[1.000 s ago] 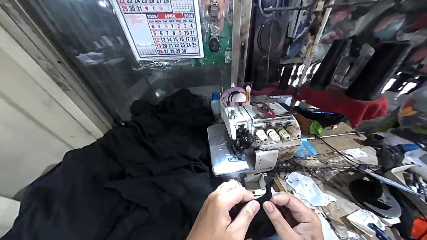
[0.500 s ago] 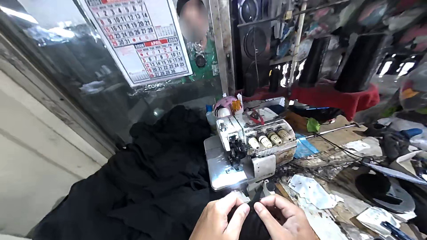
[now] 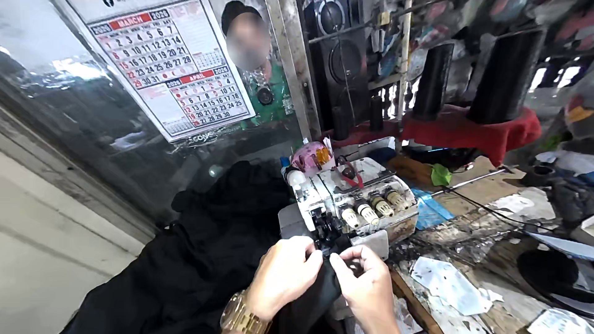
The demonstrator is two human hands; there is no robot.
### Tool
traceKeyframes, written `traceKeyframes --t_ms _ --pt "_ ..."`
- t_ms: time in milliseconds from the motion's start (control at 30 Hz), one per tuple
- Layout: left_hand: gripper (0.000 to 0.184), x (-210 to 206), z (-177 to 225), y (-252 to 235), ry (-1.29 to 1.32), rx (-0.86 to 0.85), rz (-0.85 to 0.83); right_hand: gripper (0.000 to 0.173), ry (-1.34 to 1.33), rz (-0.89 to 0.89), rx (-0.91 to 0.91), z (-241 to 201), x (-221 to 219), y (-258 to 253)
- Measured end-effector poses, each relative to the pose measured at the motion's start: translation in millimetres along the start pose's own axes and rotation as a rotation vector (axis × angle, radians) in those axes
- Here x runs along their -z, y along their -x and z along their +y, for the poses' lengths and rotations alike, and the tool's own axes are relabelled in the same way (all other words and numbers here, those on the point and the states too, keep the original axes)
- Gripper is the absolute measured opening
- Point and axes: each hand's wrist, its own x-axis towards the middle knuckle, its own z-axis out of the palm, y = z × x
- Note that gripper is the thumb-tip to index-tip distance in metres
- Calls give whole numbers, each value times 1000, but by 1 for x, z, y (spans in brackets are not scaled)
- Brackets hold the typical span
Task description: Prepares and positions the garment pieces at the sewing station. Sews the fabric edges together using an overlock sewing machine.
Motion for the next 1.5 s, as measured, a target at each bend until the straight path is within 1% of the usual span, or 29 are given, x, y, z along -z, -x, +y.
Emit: traceKeyframes --t_ms 67,200,333,433,500,600,700,867,967,1000,1067,1133,1200,1233,1267,1333,1400,1467,1500 --pt "33 -5 -4 -2 -2 7 77 13 -6 26 11 2 -7 -2" --pt "31 -24 -4 3 -49 -5 294 13 16 53 38 3 -10 -1" --pt "29 -36 0 8 -110 1 419 13 38 74 59 4 -13 -1" --pt "30 -35 6 9 -129 8 401 15 44 87 91 4 -13 -1" --pt "30 -33 4 9 -116 -8 388 13 48 83 155 3 -12 -1" --pt "30 -39 2 9 -124 -36 455 16 108 53 213 4 -9 -2" --pt "31 -49 2 9 -173 -57 548 14 163 44 150 5 -5 -3" --pt "31 -46 1 9 -142 -41 511 15 159 18 73 4 -4 -5" --pt "31 -41 -2 18 -136 -59 519 16 48 -88 50 3 4 -3" --pt "33 -39 -3 26 -173 -98 540 19 7 -139 59 2 11 -2" --pt "40 -37 -2 45 -197 -232 620 22 -13 -250 126 0 30 -3" --pt "46 -44 4 62 -148 -333 668 25 91 -355 241 1 48 -10" --pt "48 -57 6 67 -173 -385 673 28 299 -495 376 4 61 -16" --pt "44 -61 5 64 -196 -396 681 30 410 -546 439 2 65 -18" --pt "36 -61 4 61 -201 -401 682 32 507 -589 497 -1 68 -20" --pt "19 -48 12 64 -145 -396 632 34 645 -633 601 -8 75 -23" --pt "16 -48 10 62 -128 -466 625 32 731 -661 675 -17 80 -25" --pt "17 -61 -3 51 -112 -565 650 33 794 -703 692 -24 83 -28" --pt "18 -64 -7 47 -91 -583 643 33 810 -717 696 -25 83 -29"
